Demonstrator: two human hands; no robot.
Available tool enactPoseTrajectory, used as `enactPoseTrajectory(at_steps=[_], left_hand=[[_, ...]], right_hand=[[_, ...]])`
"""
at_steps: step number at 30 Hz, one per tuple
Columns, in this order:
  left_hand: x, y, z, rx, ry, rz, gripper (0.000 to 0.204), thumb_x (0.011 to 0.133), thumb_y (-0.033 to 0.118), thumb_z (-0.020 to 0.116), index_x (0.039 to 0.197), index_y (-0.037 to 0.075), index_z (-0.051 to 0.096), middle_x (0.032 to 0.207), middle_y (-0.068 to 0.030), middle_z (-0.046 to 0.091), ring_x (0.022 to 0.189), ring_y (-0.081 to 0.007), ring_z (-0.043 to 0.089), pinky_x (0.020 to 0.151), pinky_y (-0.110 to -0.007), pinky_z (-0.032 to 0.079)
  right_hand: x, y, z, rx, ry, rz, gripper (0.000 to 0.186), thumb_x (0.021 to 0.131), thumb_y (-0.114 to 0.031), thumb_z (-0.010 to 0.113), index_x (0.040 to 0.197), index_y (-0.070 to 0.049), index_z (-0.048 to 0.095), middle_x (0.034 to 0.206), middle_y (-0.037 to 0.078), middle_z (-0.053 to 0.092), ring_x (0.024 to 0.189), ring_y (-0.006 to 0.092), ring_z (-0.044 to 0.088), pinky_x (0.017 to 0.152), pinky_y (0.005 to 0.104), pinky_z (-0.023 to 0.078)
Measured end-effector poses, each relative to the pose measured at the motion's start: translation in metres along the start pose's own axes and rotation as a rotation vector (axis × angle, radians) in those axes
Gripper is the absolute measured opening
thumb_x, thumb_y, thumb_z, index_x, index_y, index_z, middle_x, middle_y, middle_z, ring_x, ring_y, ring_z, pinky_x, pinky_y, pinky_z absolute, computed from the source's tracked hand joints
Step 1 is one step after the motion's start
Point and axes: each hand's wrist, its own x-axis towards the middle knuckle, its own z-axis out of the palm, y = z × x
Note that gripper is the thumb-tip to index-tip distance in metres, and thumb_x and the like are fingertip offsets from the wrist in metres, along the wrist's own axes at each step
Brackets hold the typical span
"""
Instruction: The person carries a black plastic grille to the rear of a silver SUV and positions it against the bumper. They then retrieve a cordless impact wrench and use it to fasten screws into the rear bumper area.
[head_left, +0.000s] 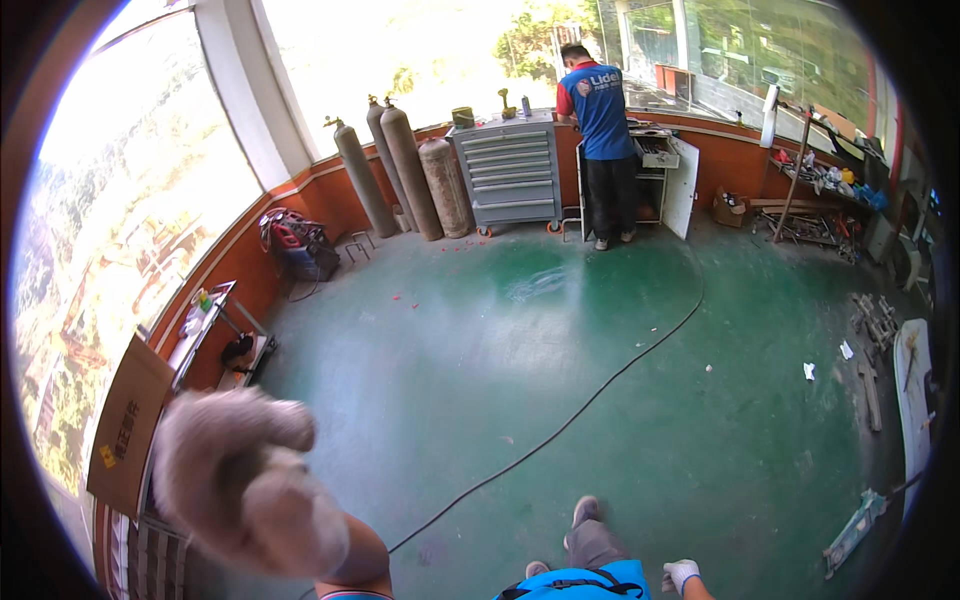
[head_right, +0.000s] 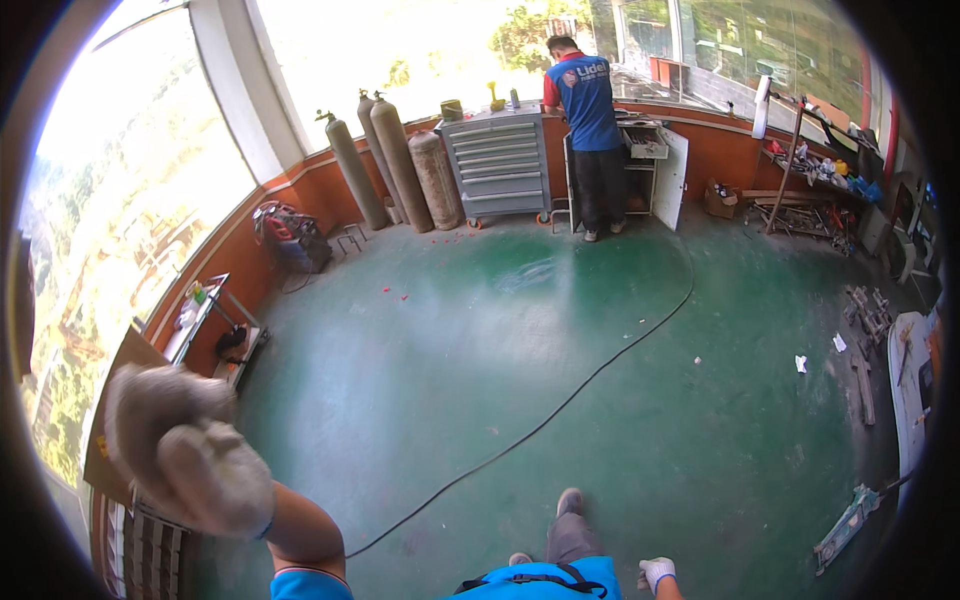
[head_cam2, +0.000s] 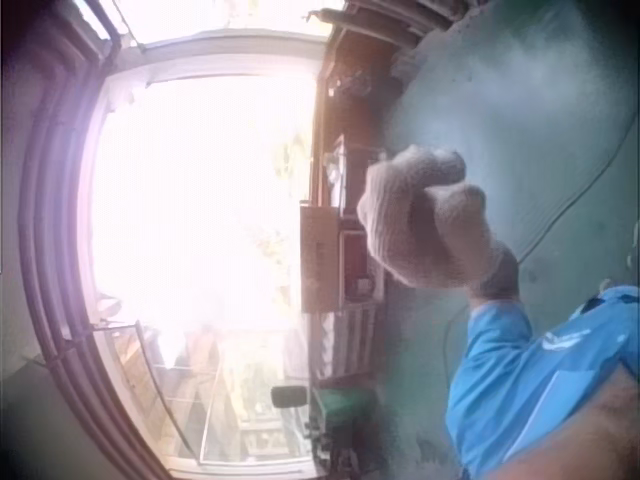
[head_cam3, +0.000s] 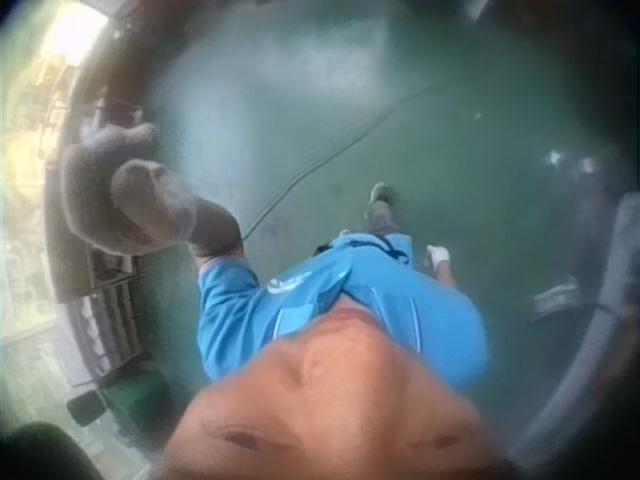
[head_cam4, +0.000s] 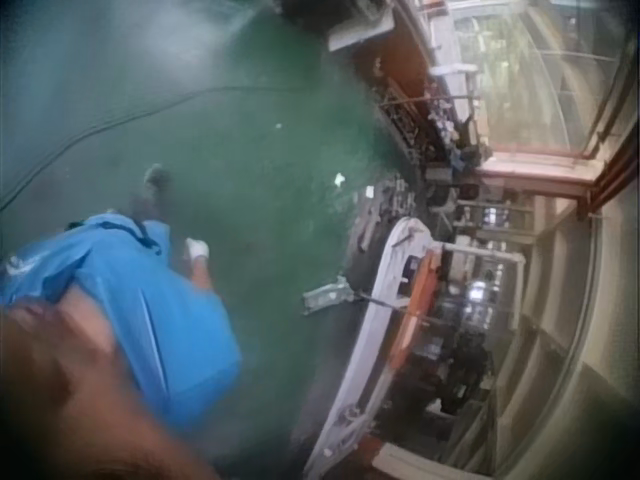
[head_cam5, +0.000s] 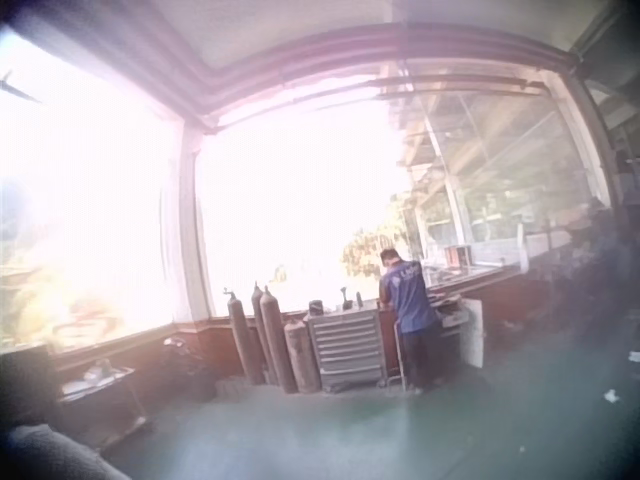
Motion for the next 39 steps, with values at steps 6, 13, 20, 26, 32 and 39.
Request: enactPoseTrajectory(at_steps=[6, 13, 20, 26, 32, 39], left_hand=[[-0.113, -0.179, 0.145, 0.050, -0.484, -0.663, 0.038, 0.085, 0.003, 0.069, 0.122, -0.004, 0.061, 0.104, -0.0119, 0.067, 0.095, -0.0179, 0.066, 0.083, -0.031, 0.053], [-0.213, -0.318, 0.260, 0.477, -0.777, -0.670, 0.076, 0.089, 0.046, 0.066, 0.146, 0.002, 0.039, 0.148, -0.0271, 0.039, 0.137, -0.0450, 0.037, 0.113, -0.052, 0.030], [-0.269, -0.448, 0.358, 0.454, -0.779, -0.683, 0.066, 0.088, 0.040, 0.063, 0.140, 0.003, 0.047, 0.146, -0.0200, 0.045, 0.137, -0.0411, 0.039, 0.114, -0.052, 0.026], [-0.430, -0.677, 0.264, 1.045, -1.204, -1.426, 0.045, 0.090, 0.043, 0.047, 0.111, 0.009, 0.068, 0.116, -0.0171, 0.067, 0.107, -0.0349, 0.064, 0.096, -0.048, 0.042], [-0.632, -0.726, 0.132, 0.568, -1.408, -2.152, 0.030, 0.091, 0.021, 0.061, 0.118, 0.010, 0.064, 0.114, -0.0145, 0.069, 0.103, -0.0314, 0.067, 0.087, -0.043, 0.054], [-0.628, -0.819, 0.258, 0.340, -0.858, -2.417, 0.034, 0.093, 0.028, 0.058, 0.119, 0.007, 0.063, 0.108, -0.0142, 0.070, 0.090, -0.0283, 0.069, 0.076, -0.041, 0.054]], right_hand=[[0.104, -0.133, 0.055, 0.049, 0.026, 0.010, 0.026, 0.085, -0.019, 0.065, 0.099, 0.001, 0.059, 0.080, 0.013, 0.061, 0.062, 0.0280, 0.061, 0.052, 0.0437, 0.053], [0.150, -0.518, 0.201, 0.262, -0.132, -0.237, 0.044, 0.094, -0.050, 0.059, 0.124, -0.017, 0.059, 0.091, 0.001, 0.061, 0.070, 0.0128, 0.056, 0.055, 0.0292, 0.044], [0.040, -0.815, 0.457, 0.351, -1.275, -0.499, 0.053, 0.102, -0.049, 0.044, 0.136, -0.008, 0.047, 0.136, 0.014, 0.054, 0.126, 0.0303, 0.050, 0.110, 0.0414, 0.038], [0.060, -0.951, 0.508, -0.257, -1.167, -0.519, 0.050, 0.099, -0.037, 0.056, 0.137, -0.004, 0.053, 0.125, 0.014, 0.064, 0.109, 0.0244, 0.063, 0.098, 0.0332, 0.049], [0.344, -0.986, 0.369, -0.532, 0.265, -0.717, 0.041, 0.087, -0.040, 0.066, 0.109, -0.005, 0.069, 0.110, 0.012, 0.071, 0.105, 0.0279, 0.065, 0.089, 0.0416, 0.051], [0.426, -0.867, 0.221, 0.360, 0.420, 0.446, 0.020, 0.093, -0.029, 0.057, 0.103, -0.012, 0.057, 0.093, 0.011, 0.053, 0.082, 0.0305, 0.051, 0.069, 0.0510, 0.043]])
